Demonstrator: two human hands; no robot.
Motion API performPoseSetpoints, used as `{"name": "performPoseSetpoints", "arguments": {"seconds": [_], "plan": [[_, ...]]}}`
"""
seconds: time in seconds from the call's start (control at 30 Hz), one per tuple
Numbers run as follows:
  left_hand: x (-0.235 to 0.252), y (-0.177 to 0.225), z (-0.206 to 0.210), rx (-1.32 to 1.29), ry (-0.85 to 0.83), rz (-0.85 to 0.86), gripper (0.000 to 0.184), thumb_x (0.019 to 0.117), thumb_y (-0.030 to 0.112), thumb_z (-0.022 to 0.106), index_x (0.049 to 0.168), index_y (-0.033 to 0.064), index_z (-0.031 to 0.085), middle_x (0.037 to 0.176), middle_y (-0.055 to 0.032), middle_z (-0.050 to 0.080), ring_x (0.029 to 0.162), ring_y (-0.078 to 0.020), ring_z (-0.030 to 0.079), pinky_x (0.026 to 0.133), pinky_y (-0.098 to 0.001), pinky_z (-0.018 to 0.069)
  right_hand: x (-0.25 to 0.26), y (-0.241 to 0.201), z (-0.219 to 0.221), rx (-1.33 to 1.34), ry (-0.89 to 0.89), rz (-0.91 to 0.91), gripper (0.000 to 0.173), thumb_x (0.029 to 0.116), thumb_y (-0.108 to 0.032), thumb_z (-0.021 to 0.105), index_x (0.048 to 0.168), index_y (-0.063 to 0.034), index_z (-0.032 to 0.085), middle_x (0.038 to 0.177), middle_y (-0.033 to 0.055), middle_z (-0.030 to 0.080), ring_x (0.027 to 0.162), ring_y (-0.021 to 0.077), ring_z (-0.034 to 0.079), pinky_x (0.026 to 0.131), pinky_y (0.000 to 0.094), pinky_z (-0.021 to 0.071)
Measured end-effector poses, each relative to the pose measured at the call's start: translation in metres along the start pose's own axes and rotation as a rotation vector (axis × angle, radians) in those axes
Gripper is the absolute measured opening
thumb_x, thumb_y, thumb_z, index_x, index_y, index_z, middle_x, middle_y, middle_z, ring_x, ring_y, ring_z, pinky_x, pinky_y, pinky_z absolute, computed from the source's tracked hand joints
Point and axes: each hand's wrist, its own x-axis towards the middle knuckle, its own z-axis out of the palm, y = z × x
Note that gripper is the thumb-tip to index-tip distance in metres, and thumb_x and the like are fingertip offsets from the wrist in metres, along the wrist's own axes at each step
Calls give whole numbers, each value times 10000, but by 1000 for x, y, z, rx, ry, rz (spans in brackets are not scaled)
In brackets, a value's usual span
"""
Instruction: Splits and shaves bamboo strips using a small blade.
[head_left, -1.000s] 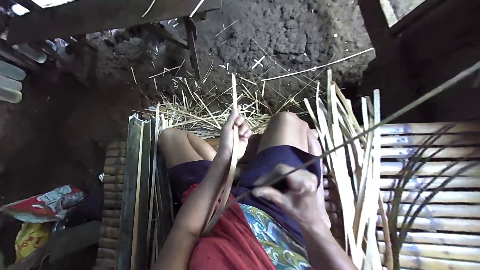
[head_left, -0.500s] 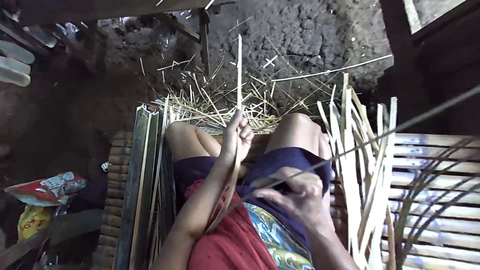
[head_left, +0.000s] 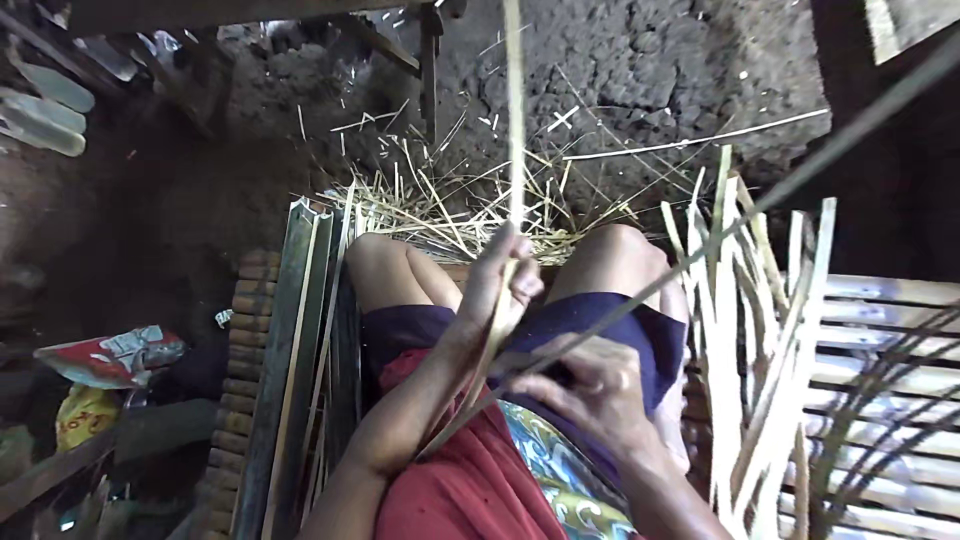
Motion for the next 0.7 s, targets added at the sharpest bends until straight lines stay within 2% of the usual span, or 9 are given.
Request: {"name": "performPoseSetpoints", "arguments": {"seconds": [0.1,0.17,0.23,0.33,0.4,0.47,0.5,0.6,0.7], "plan": [[-20,-4,18,155,-229,-8,285,1056,119,355,1179,109,612,727,101,594,593,36,526,585,-131,468,27,23,-37,73,71,76,422,932,-525,696,912,-105,726,820,-63,701,747,-27,645,684,211,562],[-30,-5,21,178,-249,-11,316,1058,103,364,1236,96,625,772,91,582,649,13,522,636,-163,461,37,32,-50,13,124,68,402,935,-517,690,935,-115,689,851,-102,660,780,-63,610,723,187,522],[-25,-7,15,94,-144,34,329,1079,120,348,1280,89,607,707,90,539,585,8,497,576,-150,449,34,26,-53,10,156,61,374,946,-483,689,942,-109,680,829,-106,644,757,-62,586,713,190,491],[-12,-5,1,-99,156,119,254,1110,192,332,1240,121,538,627,99,467,477,4,432,490,-135,418,17,9,-67,59,194,117,191,949,-449,687,946,-259,673,787,-231,628,680,-122,576,607,106,494],[-13,-2,-2,-119,300,175,256,1119,210,337,1315,130,481,656,84,457,441,0,397,443,-131,404,12,8,-71,83,203,136,153,956,-445,687,973,-293,672,814,-257,640,692,-128,586,610,100,496],[-30,-5,0,17,235,96,248,1120,252,331,1319,185,462,688,80,472,443,8,403,438,-123,408,12,19,-68,94,209,148,133,942,-402,699,977,-277,677,831,-253,641,710,-122,596,627,107,512],[-43,-7,-1,78,154,19,205,1117,270,338,1250,203,478,674,78,490,442,7,409,435,-126,398,14,25,-70,101,203,160,143,941,-400,705,984,-265,682,843,-244,647,716,-110,603,638,120,522],[-73,-6,-3,153,-5,-147,364,1086,110,363,1415,81,518,745,48,555,515,9,460,475,-131,405,26,42,-74,86,194,213,180,945,-392,698,986,-221,657,817,-226,639,674,-97,605,623,133,531],[-69,5,-5,221,-12,-91,370,1076,80,395,1403,46,564,723,52,523,517,11,426,473,-133,370,37,45,-66,125,215,294,92,972,-341,666,985,-257,629,761,-247,624,609,-95,584,563,123,510]]}}
